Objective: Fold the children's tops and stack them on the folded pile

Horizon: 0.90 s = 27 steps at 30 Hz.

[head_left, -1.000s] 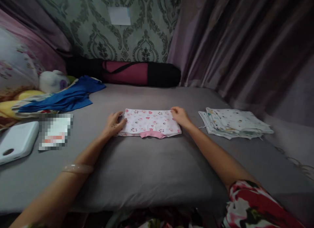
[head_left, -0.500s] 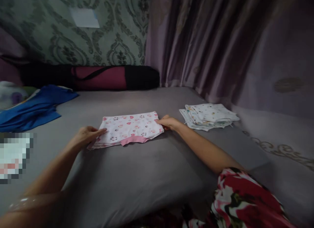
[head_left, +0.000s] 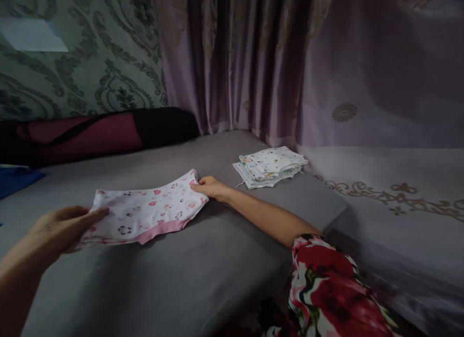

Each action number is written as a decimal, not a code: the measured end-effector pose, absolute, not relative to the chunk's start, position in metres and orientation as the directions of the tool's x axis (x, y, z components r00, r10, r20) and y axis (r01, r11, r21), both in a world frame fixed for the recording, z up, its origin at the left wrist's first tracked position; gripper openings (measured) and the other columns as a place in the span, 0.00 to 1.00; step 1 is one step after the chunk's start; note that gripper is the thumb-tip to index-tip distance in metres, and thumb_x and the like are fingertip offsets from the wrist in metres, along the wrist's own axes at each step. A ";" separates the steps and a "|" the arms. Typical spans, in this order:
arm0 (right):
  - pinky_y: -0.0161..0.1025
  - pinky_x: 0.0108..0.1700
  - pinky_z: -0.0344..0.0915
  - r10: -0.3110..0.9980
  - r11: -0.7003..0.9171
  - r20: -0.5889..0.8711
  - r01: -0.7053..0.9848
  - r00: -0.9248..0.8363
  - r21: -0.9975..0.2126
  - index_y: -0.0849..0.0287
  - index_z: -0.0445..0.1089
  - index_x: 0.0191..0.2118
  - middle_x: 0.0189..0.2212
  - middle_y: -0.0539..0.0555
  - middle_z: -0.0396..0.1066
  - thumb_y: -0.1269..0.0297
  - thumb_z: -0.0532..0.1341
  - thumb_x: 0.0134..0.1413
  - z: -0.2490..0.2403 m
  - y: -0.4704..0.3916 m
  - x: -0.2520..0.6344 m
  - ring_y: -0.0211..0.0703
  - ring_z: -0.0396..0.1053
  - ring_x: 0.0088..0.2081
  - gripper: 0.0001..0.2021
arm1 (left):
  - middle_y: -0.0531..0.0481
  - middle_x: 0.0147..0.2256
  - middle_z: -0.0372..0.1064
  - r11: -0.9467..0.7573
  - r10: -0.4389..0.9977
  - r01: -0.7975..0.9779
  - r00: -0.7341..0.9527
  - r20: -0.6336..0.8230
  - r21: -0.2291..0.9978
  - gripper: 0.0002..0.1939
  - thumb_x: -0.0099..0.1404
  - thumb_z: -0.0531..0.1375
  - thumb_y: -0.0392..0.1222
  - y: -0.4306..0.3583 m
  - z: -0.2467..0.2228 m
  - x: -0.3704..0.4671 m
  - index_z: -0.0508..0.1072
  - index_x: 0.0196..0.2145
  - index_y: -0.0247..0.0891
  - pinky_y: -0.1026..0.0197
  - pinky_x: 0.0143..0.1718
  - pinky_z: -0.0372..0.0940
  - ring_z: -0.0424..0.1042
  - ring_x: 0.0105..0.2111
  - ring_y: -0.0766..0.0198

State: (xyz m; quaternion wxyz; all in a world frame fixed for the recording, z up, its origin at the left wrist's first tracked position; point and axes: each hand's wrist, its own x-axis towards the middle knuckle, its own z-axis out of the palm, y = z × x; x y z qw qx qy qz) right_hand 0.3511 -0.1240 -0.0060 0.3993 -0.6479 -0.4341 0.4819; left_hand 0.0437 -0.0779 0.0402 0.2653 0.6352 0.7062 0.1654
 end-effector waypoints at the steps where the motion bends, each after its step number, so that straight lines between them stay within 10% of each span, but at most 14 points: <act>1: 0.27 0.22 0.54 0.949 -0.292 -0.269 0.140 0.161 -0.946 0.61 0.65 0.24 0.16 0.42 0.61 0.66 0.65 0.56 -0.004 -0.125 0.354 0.29 0.57 0.19 0.13 | 0.60 0.13 0.63 0.184 0.980 0.747 -0.093 -0.174 0.638 0.21 0.43 0.57 0.66 -0.082 0.051 0.052 0.69 0.27 0.48 0.64 0.18 0.56 0.63 0.17 0.64; 7: 0.27 0.25 0.61 0.955 -0.174 -0.153 0.063 0.253 -0.983 0.62 0.68 0.27 0.20 0.46 0.68 0.68 0.66 0.54 0.035 -0.143 0.408 0.31 0.64 0.22 0.09 | 0.63 0.15 0.61 0.103 0.995 0.560 -0.051 -0.089 0.822 0.31 0.41 0.64 0.53 -0.094 0.105 0.114 0.71 0.47 0.54 0.68 0.17 0.51 0.58 0.16 0.68; 15: 0.34 0.33 0.69 0.881 -0.258 -0.219 0.040 0.419 -0.965 0.65 0.73 0.30 0.25 0.54 0.74 0.78 0.63 0.53 0.107 -0.193 0.529 0.35 0.70 0.26 0.04 | 0.53 0.22 0.68 -0.142 0.930 0.293 0.367 0.027 0.946 0.22 0.47 0.62 0.41 -0.078 0.104 0.235 0.77 0.41 0.32 0.69 0.19 0.54 0.62 0.20 0.71; 27: 0.30 0.30 0.60 0.627 -0.522 0.213 0.607 0.750 -0.599 0.70 0.75 0.38 0.22 0.51 0.69 0.79 0.57 0.48 0.111 -0.218 0.698 0.33 0.64 0.25 0.12 | 0.44 0.39 0.74 -0.353 0.829 0.065 0.484 0.280 0.933 0.24 0.54 0.54 0.37 -0.089 0.050 0.436 0.74 0.49 0.31 0.53 0.47 0.67 0.73 0.43 0.52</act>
